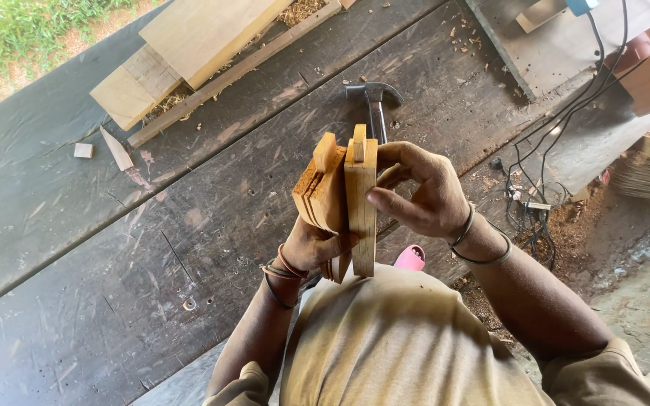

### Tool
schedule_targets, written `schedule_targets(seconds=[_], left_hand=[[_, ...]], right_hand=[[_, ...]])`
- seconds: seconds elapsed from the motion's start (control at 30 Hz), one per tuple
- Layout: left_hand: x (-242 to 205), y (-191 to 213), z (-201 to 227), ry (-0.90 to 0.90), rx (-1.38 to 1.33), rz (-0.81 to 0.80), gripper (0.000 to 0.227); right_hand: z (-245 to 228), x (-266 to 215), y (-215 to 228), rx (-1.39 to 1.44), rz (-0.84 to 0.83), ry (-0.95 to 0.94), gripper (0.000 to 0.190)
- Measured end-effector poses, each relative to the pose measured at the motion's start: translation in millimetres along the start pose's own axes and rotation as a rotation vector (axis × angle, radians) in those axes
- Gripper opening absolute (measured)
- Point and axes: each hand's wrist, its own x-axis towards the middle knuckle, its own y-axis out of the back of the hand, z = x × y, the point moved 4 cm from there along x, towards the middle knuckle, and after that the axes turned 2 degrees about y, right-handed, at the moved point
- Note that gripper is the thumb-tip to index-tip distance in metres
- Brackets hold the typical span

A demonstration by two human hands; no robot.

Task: The recorder aligns several wood pieces and secures them together using a large C-clamp on a woodworking bench.

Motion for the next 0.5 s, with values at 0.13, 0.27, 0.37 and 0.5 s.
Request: schedule_targets(seconds=[0.13,0.27,0.37,0.5], left_hand=[[-1,4,0,-0.078,0.054,-0.039,0.084],[-6,9,-8,-0.011,0.002,-0.033,0.088],[-9,11,-5,-0.019,0.338,-0.006,0.082],[-9,7,7,-0.014,0.135,-0.016,0.079]], right_hand=[[-19,-2,1,-0.139,-0.002,0.112,0.05],[-28,-6,-1,-0.193,-0.006,0.174,0.053],[-31,-9,-2,-0.236,-0.013,0.236,0.056],[-28,-13,-3,-0.258,-0.018,0.271,0.058]])
